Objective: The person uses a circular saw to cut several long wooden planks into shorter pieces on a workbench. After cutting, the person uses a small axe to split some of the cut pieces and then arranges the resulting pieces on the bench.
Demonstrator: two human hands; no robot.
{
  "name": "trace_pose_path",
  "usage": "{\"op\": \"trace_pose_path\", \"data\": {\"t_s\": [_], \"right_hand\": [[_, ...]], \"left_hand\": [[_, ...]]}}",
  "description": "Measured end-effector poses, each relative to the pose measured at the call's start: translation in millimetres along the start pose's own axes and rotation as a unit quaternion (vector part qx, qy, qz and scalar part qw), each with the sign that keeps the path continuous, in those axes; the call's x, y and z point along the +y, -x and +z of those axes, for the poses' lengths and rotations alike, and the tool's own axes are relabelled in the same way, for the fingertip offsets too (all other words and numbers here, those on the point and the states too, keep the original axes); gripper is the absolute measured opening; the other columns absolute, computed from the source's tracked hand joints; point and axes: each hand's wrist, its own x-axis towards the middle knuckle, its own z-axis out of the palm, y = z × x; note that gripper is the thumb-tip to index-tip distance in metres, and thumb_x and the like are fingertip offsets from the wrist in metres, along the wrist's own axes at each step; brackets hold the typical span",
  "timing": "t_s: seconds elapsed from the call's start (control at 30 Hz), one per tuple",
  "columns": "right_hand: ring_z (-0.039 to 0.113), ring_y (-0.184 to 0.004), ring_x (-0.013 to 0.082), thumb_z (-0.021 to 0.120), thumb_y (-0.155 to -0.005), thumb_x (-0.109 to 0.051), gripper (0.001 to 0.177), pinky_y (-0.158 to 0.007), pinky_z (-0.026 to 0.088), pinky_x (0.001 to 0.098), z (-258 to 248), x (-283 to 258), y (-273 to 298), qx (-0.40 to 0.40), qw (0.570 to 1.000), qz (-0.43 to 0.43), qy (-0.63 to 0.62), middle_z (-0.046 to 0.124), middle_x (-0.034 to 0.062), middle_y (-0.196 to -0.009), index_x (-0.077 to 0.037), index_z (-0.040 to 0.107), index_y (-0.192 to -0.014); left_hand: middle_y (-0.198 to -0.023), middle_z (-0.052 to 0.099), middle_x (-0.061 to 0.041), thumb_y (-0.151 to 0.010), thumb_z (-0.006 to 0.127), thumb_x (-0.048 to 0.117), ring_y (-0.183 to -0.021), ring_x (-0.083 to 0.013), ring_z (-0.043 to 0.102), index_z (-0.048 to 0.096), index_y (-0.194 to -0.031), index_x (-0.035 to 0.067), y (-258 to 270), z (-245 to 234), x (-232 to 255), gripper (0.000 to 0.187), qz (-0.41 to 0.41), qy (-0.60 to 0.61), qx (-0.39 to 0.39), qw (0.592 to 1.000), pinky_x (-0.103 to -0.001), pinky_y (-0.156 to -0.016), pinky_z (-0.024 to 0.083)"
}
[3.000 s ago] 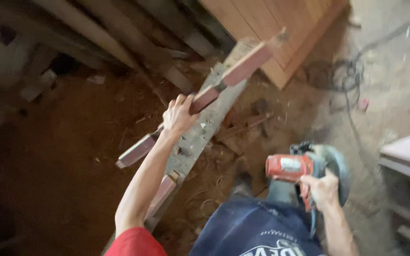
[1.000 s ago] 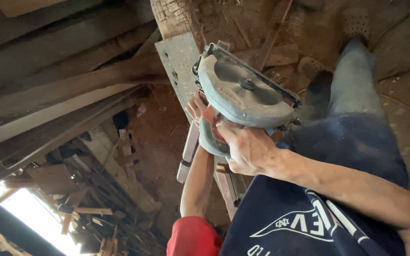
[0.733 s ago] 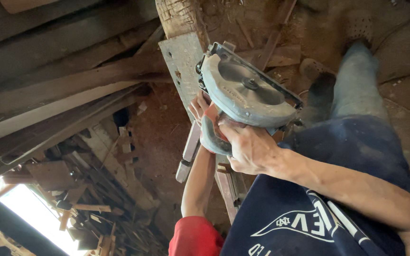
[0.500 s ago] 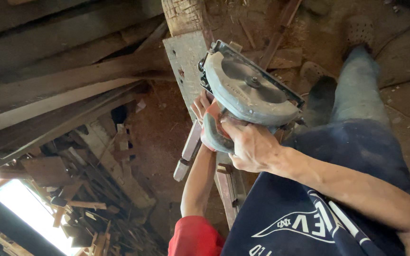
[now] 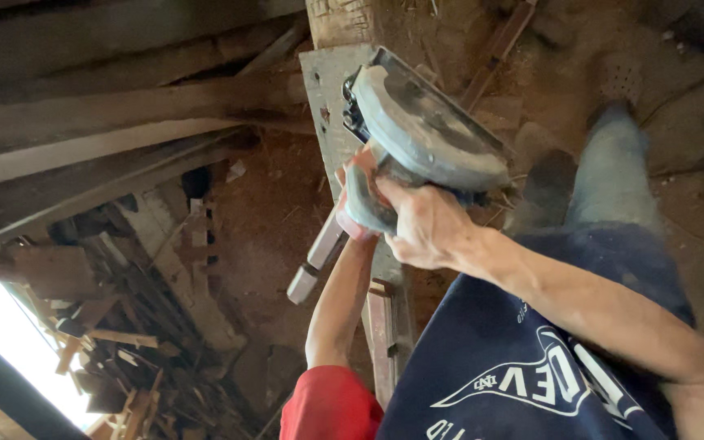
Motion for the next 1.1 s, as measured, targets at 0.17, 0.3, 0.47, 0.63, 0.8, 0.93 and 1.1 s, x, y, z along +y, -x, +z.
{"op": "trace_pose_path", "data": {"t_s": [0.17,0.3,0.47,0.63,0.8,0.93,1.1], "right_hand": [[0.073,-0.076,0.0421,0.072,-0.08,-0.014,0.048,-0.072,0.059,0.0474,-12,8,-2,0.001,0.999,0.039,0.016,0.072,0.0282,-0.08,-0.005,0.063,-0.127],[0.075,-0.078,0.0311,0.077,-0.077,-0.018,0.056,-0.072,0.059,0.0399,-49,24,48,0.044,0.999,-0.003,0.026,0.075,0.0208,-0.092,-0.005,0.064,-0.13],[0.066,-0.078,0.0139,0.082,-0.078,-0.019,0.049,-0.077,0.055,0.0306,-115,47,118,0.125,0.984,0.109,0.059,0.072,0.0065,-0.088,-0.005,0.07,-0.123],[0.063,-0.07,0.0119,0.079,-0.087,-0.014,0.03,-0.067,0.051,0.0305,-162,94,127,0.171,0.961,0.192,0.103,0.069,0.0044,-0.078,0.0,0.071,-0.112],[0.059,-0.054,0.0151,0.078,-0.084,-0.014,0.033,-0.048,0.048,0.0348,-206,146,123,0.183,0.932,0.295,0.105,0.065,0.0102,-0.07,-0.001,0.07,-0.114],[0.066,-0.058,0.0216,0.078,-0.083,-0.016,0.033,-0.054,0.053,0.0374,-242,199,113,0.154,0.923,0.314,0.162,0.069,0.0151,-0.073,0.0,0.071,-0.111],[0.073,-0.089,0.0347,0.083,-0.082,-0.024,0.043,-0.083,0.056,0.043,-268,265,89,0.105,0.927,0.247,0.262,0.074,0.0234,-0.094,0.0,0.073,-0.116]], "left_hand": [[-0.122,0.064,-0.012,-0.083,0.075,0.033,-0.112,-0.0336,0.063,0.06,-0.132,0.008,-6,6,-9,0.057,0.058,-0.035,0.034,0.997,-0.045,-0.096,0.048],[-0.111,0.064,-0.014,-0.074,0.082,0.036,-0.096,-0.0374,0.058,0.062,-0.125,0.004,-11,23,-13,0.064,0.085,-0.194,0.124,0.969,-0.048,-0.085,0.049],[-0.11,0.06,-0.013,-0.076,0.088,0.046,-0.098,-0.0373,0.056,0.061,-0.127,0.006,-6,31,-24,0.07,0.035,-0.153,0.168,0.973,-0.047,-0.09,0.05],[-0.114,0.06,-0.011,-0.079,0.088,0.049,-0.105,-0.0337,0.057,0.06,-0.133,0.007,-22,41,7,0.074,0.051,-0.13,0.177,0.974,-0.045,-0.093,0.049],[-0.123,0.06,-0.01,-0.076,0.087,0.053,-0.111,-0.033,0.057,0.053,-0.141,0.008,-88,58,61,0.086,-0.008,-0.095,0.194,0.976,-0.046,-0.095,0.048],[-0.126,0.059,-0.01,-0.075,0.087,0.057,-0.115,-0.0324,0.056,0.048,-0.145,0.009,-123,56,83,0.094,-0.052,-0.116,0.195,0.973,-0.048,-0.098,0.044],[-0.135,0.055,-0.014,-0.08,0.085,0.056,-0.126,-0.034,0.052,0.044,-0.148,0.008,-126,43,101,0.092,-0.068,-0.178,0.226,0.955,-0.048,-0.107,0.04]]}}
